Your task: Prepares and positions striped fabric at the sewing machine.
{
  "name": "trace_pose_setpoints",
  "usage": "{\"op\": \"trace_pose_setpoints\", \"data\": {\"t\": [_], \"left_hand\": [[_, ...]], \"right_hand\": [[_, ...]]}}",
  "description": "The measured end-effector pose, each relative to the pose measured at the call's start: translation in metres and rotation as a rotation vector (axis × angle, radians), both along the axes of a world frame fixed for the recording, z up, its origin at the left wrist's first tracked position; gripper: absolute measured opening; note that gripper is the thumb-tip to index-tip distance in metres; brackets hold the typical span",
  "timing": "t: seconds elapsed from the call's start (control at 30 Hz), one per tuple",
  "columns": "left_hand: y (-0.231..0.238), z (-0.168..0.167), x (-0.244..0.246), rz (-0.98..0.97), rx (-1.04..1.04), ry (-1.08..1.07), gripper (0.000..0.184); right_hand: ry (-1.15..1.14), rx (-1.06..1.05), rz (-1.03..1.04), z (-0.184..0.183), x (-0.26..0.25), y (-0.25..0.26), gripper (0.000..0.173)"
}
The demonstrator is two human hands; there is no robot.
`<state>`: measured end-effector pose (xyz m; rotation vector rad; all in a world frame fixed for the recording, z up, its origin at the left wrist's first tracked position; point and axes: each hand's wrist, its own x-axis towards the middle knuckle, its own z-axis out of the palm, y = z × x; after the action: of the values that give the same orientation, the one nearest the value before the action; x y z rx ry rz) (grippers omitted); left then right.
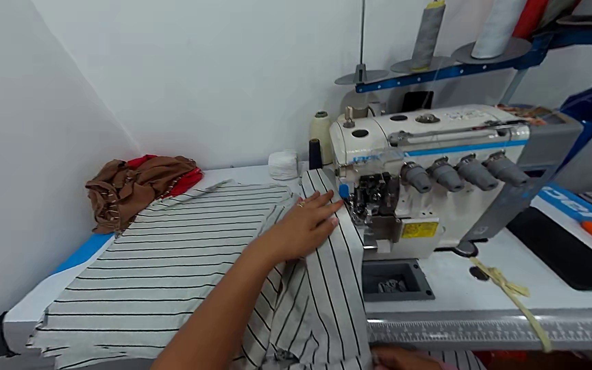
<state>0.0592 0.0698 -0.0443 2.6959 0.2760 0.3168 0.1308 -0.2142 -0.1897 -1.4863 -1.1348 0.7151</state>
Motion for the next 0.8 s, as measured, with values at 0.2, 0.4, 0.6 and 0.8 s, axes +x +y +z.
{"op": "trace_pose_setpoints", "data": {"t": [0.2, 0.4, 0.6, 0.8], "left_hand": [[-0.033, -0.007, -0.045, 0.028, 0.093, -0.465, 0.048], [-0.098, -0.044, -0.084, -0.182, -0.128, -0.517, 0.031], [-0.132, -0.074, -0.075, -0.354, -0.257, -0.436, 0.025], [-0.162, -0.087, -0.071, -0.414, -0.338, -0.34, 0.022]], "right_hand": [[-0.268, -0.251, -0.446, -0.068, 0.049, -0.1, 0.039], [0.36, -0.634, -0.662, -0.117, 0.06, -0.191, 0.036], [0.345, -0.545, -0.687, -0.122, 0.071, -0.197, 0.013], [0.134, -0.496, -0.722, -0.094, 0.097, -0.195, 0.012]]}}
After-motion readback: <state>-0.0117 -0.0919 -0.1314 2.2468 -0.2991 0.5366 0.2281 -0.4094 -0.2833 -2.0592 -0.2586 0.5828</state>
